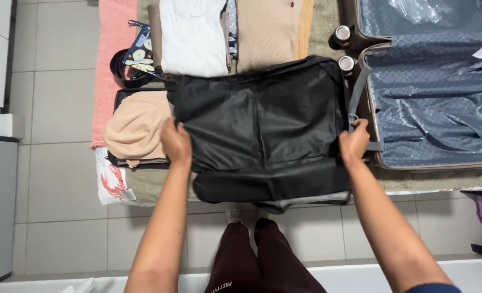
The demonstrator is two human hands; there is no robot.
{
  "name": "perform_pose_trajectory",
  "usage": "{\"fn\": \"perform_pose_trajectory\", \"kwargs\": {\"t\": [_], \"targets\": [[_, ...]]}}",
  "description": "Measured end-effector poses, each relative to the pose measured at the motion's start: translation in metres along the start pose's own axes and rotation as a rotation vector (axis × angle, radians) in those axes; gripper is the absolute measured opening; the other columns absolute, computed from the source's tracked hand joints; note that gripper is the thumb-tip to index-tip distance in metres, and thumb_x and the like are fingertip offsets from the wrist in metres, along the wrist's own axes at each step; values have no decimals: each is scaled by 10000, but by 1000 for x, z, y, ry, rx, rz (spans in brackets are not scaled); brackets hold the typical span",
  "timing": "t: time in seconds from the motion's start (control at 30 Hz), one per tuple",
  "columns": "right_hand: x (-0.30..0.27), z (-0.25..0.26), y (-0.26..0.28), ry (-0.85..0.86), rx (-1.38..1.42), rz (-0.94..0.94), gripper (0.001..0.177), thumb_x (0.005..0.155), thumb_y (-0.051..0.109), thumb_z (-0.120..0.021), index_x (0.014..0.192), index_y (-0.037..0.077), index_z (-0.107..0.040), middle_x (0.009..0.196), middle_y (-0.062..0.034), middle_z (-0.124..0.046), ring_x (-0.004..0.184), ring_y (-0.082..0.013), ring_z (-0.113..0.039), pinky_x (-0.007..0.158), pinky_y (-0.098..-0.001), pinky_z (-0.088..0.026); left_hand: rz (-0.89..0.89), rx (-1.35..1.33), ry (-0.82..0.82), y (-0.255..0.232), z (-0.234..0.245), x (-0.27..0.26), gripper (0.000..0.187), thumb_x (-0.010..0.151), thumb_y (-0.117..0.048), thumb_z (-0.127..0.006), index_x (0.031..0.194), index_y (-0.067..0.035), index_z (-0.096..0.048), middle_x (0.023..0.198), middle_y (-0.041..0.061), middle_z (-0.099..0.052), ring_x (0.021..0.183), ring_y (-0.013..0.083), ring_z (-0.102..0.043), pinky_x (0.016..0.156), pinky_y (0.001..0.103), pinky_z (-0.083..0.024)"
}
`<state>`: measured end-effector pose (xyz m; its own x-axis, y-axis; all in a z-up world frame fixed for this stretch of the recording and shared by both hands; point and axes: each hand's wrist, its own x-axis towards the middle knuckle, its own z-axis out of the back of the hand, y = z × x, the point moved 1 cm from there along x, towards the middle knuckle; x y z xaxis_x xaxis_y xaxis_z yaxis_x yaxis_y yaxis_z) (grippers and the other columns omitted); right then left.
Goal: Packing clothes and organizers into a suitcase on a bed.
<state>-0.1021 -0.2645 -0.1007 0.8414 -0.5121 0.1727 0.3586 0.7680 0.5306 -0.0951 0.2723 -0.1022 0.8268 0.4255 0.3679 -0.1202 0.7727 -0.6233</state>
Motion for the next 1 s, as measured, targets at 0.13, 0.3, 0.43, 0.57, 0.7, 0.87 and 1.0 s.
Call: {"fn": "perform_pose_trajectory", "kwargs": {"t": [0.13, 0.3, 0.43, 0.57, 0.7, 0.87, 1.0], "targets": [[-22, 9, -15, -74, 76, 106, 360, 854, -5, -674, 1196, 19, -562, 983, -279, -691, 980, -500, -658, 912, -520, -510, 247, -54, 217, -38, 38, 16, 238, 967, -76, -697, 1177, 29, -658, 1100, 263, -726, 1083, 464, -665, 937, 510, -513], [-44, 70, 58, 20, 177, 18, 542, 773, 41, -706, 1291, 7, -553, 1346, -256, -552, 885, -381, -691, 916, -435, -523, -48, -267, 82, -37, 37, -30, 640, 814, -55, -750, 1366, 144, -492, 1309, 370, -585, 1222, 512, -551, 1043, 494, -429], [-60, 28, 52, 141, 465, 240, 484, 917, 172, -735, 1352, 35, -572, 1573, -193, -465, 1426, -350, -543, 1083, -384, -540, 161, -146, 13, -21, 30, -85, 678, 825, -100, -813, 1366, 135, -480, 1321, 365, -561, 1224, 516, -526, 1035, 505, -406], [-44, -25, 9, 398, -30, 332, 790, 758, 281, -895, 1404, -4, -542, 1594, -246, -383, 1465, -430, -387, 1206, -446, -342, 233, -47, 117, -2, 29, -92, 484, 968, -68, -716, 1421, 1, -560, 1389, 251, -623, 1309, 419, -577, 1135, 443, -448], [-33, -45, 13, 482, -183, 14, 955, 681, 327, -945, 1390, -101, -468, 1537, -387, -230, 1434, -509, -211, 1168, -487, -237, 220, -17, 111, -83, 68, -53, 624, 838, -55, -702, 1426, 39, -515, 1388, 271, -500, 1306, 401, -477, 1132, 466, -383], [-26, -67, 119, 371, 81, 535, 824, 824, 375, -836, 1481, 5, -505, 1663, -267, -302, 1546, -453, -273, 1268, -502, -237, -146, -32, 327, -122, -27, -33, 603, 913, -234, -699, 1464, -52, -534, 1583, 170, -405, 1491, 369, -350, 1229, 511, -262], [16, -112, 102, 408, 27, 662, 794, 890, 387, -817, 1518, 25, -493, 1626, -285, -301, 1504, -474, -252, 1199, -553, -177, -175, 129, 368, -90, -90, -20, 780, 880, -398, -742, 1490, -7, -454, 1597, 258, -262, 1473, 428, -191, 1156, 575, -111]]}}
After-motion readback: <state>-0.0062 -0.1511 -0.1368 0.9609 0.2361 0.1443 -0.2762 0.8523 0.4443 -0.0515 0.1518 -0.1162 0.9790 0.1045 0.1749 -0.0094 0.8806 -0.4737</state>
